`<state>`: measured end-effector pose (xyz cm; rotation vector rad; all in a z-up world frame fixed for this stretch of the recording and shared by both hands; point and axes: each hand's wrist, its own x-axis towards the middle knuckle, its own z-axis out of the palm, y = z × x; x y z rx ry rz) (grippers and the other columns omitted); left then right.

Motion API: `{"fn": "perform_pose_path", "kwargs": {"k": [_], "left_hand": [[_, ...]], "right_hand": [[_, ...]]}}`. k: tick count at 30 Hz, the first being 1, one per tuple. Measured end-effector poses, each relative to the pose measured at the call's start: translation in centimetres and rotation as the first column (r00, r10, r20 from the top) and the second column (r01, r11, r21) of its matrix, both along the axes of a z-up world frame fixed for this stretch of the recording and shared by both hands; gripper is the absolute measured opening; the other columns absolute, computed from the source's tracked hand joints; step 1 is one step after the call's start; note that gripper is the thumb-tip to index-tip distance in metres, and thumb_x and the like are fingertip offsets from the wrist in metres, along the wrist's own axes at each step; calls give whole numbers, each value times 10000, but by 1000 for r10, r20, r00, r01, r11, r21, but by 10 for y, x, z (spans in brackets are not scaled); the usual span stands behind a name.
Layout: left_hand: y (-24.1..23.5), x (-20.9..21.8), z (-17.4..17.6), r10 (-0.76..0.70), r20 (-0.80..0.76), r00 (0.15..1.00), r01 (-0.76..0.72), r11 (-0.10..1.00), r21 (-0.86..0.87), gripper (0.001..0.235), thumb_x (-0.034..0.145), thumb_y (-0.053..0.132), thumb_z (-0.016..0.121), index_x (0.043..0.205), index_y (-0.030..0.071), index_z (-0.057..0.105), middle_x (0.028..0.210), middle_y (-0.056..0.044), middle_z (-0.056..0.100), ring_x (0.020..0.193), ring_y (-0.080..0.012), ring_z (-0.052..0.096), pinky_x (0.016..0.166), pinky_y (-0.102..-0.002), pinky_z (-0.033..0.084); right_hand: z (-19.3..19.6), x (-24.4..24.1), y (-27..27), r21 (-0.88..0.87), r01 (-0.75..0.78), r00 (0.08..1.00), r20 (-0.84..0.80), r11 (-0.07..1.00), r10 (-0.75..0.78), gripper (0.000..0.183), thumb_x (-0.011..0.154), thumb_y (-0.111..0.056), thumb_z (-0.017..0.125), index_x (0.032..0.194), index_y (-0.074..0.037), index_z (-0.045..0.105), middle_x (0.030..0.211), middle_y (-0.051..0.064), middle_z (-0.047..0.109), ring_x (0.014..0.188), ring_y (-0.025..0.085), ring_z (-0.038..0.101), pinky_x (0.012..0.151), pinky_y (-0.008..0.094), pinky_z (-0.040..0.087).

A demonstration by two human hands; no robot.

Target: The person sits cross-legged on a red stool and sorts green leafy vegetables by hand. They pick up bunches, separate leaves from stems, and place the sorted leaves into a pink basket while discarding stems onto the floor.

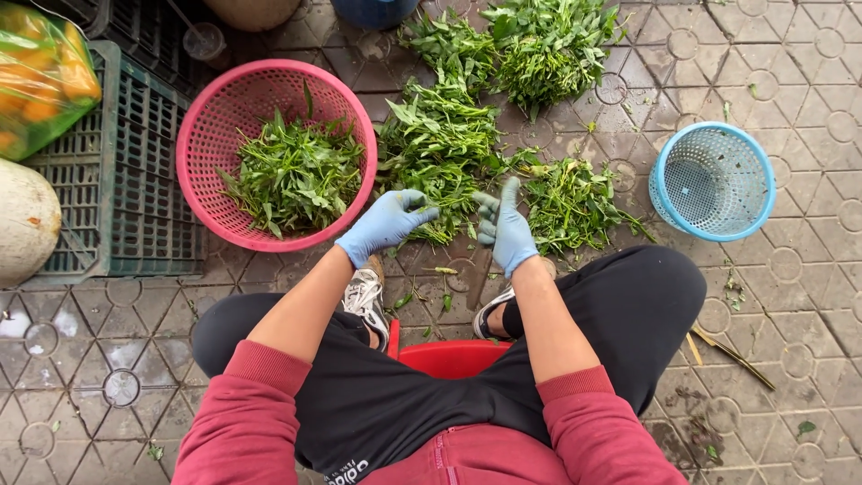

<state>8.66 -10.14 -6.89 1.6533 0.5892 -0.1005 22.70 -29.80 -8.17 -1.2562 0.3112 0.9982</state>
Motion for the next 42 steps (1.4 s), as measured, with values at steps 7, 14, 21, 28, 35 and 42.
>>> {"fn": "perform_pose_path", "kwargs": {"k": [7, 14, 21, 28, 35, 42], "left_hand": [[-2, 7, -29, 166, 113, 980, -150, 979, -138, 140, 985, 148, 884, 1100, 86, 833, 1062, -4, 853, 1018, -33, 676, 1011, -295, 568], [6, 15, -67, -90, 360, 929, -67, 913, 402, 159, 934, 201, 929, 975, 109, 805, 1081, -64, 734, 1088, -259, 741, 1015, -393, 559], [-16, 23, -37, 90, 128, 988, -92, 996, 10, 97, 990, 231, 870, 983, 157, 809, 938, 81, 763, 942, -40, 639, 906, -283, 551], [-36, 31, -55, 66, 78, 995, -72, 995, 65, 115, 964, 257, 851, 943, 157, 797, 822, 3, 759, 838, -82, 678, 802, -263, 543], [85, -37, 58, -28, -124, 992, 117, 590, 799, 237, 997, 392, 777, 1170, 246, 846, 1241, -77, 776, 1187, -355, 695, 1063, -557, 468], [219, -143, 16, 435, -382, 815, 188, 425, 885, 540, 1001, 643, 809, 1244, 167, 888, 1651, -161, 598, 1107, -485, 751, 834, -551, 591]], "right_hand": [[-17, -4, 4, 334, -114, 991, -23, 936, 129, 525, 1090, -530, 682, 1430, -130, 662, 1215, 21, 766, 630, 67, 541, 493, 168, 367], [-55, -12, 10, 301, -66, 995, 91, 951, 41, 268, 1064, -249, 807, 1280, -109, 733, 1166, 85, 794, 595, 151, 572, 493, 235, 421], [-49, -11, 14, 330, 70, 997, 1, 942, -74, 232, 1068, -215, 797, 1258, -88, 761, 1062, 120, 758, 564, 151, 561, 477, 227, 394], [-25, 3, 6, 56, 216, 974, 52, 975, -219, 232, 962, -402, 886, 1061, -204, 817, 904, -56, 670, 604, 68, 526, 496, 195, 399], [-152, 49, -27, -67, 314, 948, -41, 947, -317, 541, 959, -611, 760, 1176, -151, 575, 993, -61, 624, 584, 58, 274, 500, 221, 231], [-195, -2, 14, -809, -414, 574, 125, 418, 809, 263, 1028, -377, 555, 851, -182, 567, 862, 29, 706, 789, 189, 590, 777, 373, 520]]}}
